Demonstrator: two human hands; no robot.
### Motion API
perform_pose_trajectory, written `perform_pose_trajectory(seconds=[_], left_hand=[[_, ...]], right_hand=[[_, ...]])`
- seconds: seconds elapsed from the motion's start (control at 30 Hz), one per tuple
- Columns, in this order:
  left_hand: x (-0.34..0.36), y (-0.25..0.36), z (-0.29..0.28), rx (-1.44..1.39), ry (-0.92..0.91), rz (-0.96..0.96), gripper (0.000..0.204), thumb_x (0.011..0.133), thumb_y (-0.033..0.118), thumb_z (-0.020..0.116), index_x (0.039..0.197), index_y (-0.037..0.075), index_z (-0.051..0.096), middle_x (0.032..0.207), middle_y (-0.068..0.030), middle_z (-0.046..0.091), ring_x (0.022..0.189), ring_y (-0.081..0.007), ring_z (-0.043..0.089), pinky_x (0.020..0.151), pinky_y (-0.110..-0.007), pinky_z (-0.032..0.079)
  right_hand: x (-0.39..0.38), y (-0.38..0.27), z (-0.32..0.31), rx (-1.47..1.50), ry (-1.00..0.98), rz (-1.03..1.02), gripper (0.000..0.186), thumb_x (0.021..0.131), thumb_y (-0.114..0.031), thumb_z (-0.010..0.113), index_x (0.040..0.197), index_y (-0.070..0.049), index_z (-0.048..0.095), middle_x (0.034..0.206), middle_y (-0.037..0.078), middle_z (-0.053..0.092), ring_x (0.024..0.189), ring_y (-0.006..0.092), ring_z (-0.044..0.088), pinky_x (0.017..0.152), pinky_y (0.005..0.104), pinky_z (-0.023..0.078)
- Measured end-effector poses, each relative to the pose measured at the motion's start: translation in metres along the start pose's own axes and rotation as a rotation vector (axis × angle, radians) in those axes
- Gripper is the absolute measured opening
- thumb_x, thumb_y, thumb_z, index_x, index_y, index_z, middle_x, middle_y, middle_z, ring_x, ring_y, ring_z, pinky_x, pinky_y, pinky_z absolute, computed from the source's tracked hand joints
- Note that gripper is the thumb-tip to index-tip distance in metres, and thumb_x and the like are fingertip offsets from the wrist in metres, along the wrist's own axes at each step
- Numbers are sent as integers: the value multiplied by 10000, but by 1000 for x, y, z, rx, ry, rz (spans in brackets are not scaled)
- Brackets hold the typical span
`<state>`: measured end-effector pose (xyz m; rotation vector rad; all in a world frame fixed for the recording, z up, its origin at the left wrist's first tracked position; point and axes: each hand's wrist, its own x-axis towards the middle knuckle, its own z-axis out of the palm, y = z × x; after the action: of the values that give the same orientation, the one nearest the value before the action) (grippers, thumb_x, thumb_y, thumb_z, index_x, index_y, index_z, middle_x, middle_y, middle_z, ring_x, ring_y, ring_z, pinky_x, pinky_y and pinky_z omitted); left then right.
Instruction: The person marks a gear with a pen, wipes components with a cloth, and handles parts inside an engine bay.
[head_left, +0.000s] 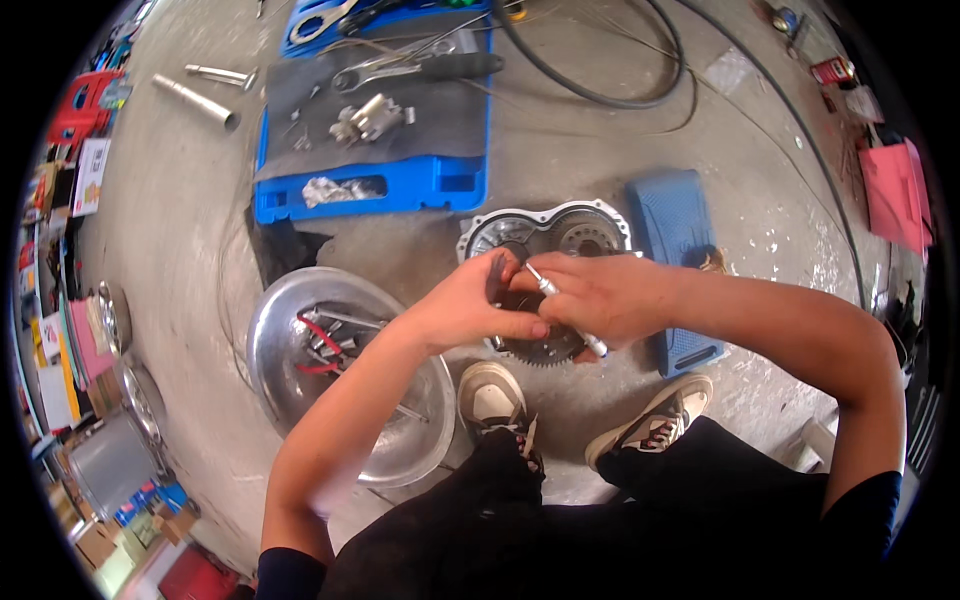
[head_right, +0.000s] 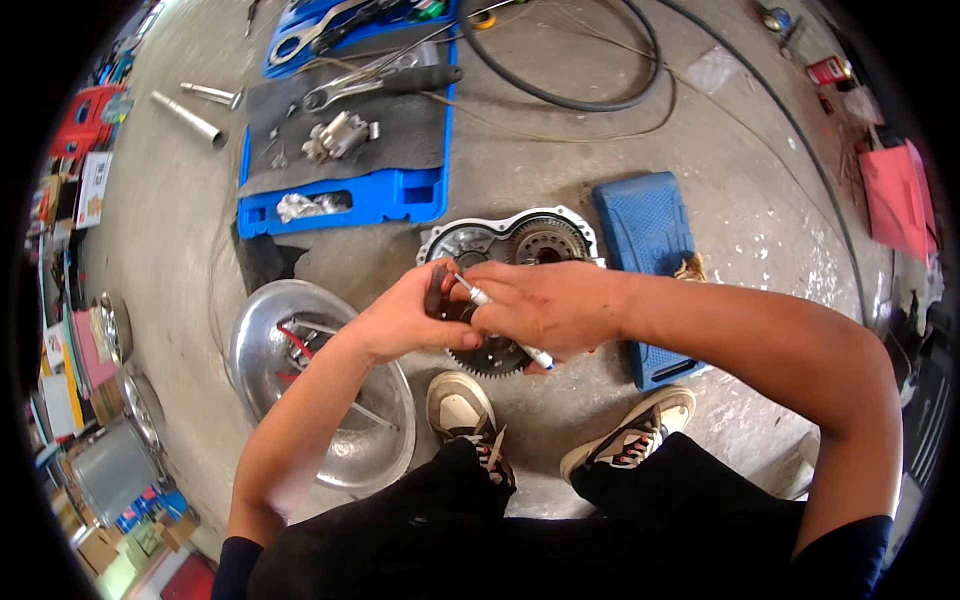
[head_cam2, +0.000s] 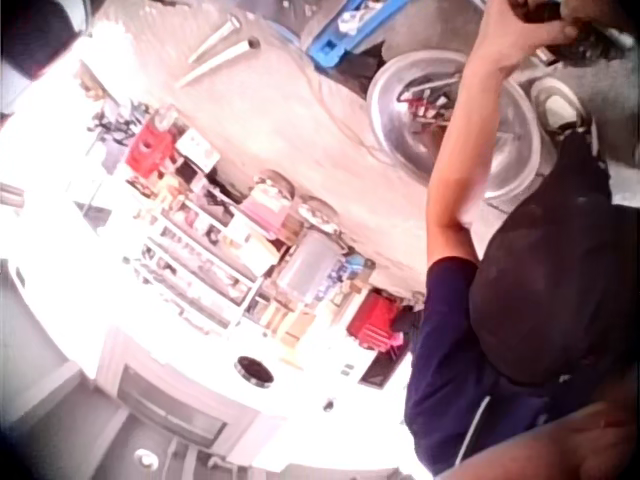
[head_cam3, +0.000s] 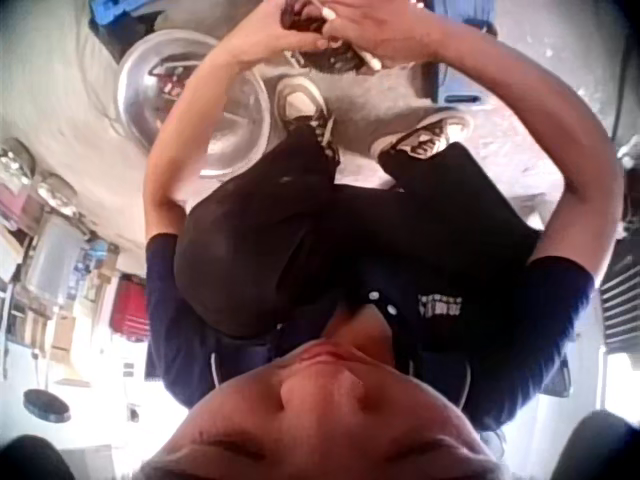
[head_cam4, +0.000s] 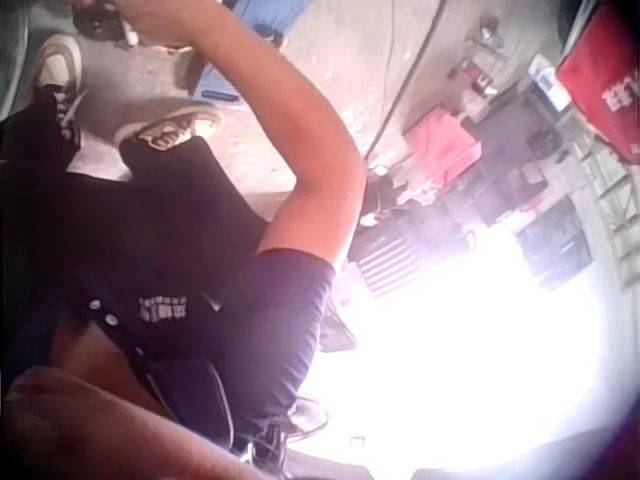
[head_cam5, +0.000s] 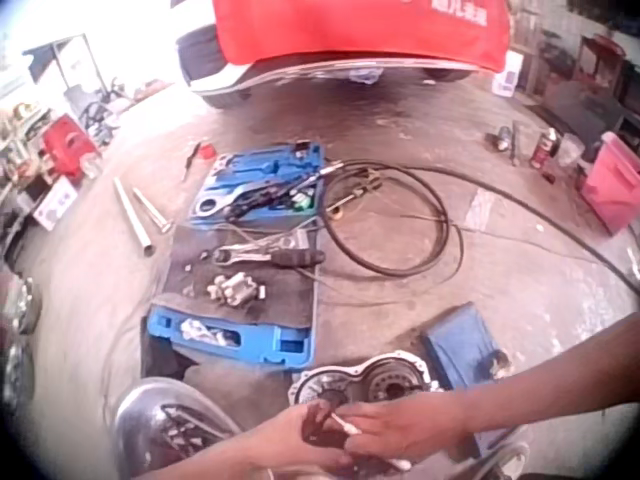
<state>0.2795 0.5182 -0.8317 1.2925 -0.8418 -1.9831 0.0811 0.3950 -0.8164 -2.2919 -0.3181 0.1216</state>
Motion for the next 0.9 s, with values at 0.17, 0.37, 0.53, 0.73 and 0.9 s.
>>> perform_pose_trajectory(seconds=[0.17, 0.37, 0.53, 0.73, 0.9], left_hand=[[1, -15, -9, -48, 111, -17, 537, 707, 30, 818, 1135, 10, 494, 996, -24, 583, 962, -138, 579, 882, -301, 467], [5, -27, -4, -352, 431, 11, 643, 710, 208, 859, 1160, -42, 474, 1068, -113, 593, 1003, -183, 592, 887, -327, 498], [12, -56, 6, -468, 671, 14, 509, 753, 172, 832, 1076, -16, 488, 1060, -106, 602, 944, -169, 601, 837, -304, 493], [26, -59, 40, -462, 1055, 254, 457, 758, 167, 835, 991, 18, 470, 961, -59, 557, 860, -135, 551, 769, -269, 459], [45, -70, 54, -510, 1224, 341, 504, 755, 170, 839, 1016, 17, 436, 988, -62, 529, 911, -132, 515, 823, -269, 432]], right_hand=[[13, 16, 3, 123, -9, 79, 457, 683, -207, 821, 994, -31, 536, 1421, 184, 367, 1301, 388, 393, 1036, 431, 421], [-5, 38, 12, 37, 199, 201, 545, 591, -245, 883, 929, -44, 506, 1426, 155, 394, 1254, 392, 445, 1023, 446, 419], [-29, 36, 22, -237, 315, 466, 703, 582, -306, 886, 1073, -65, 445, 1404, 171, 413, 1239, 402, 440, 1059, 494, 357], [-29, 29, 53, -569, 170, 631, 409, 768, -22, 588, 1143, -11, 425, 1355, 286, 440, 1330, 406, 368, 1108, 479, 310], [-22, 28, 55, -504, 224, 713, 428, 760, -10, 600, 1142, 15, 410, 1337, 295, 446, 1293, 402, 404, 1048, 451, 396]])
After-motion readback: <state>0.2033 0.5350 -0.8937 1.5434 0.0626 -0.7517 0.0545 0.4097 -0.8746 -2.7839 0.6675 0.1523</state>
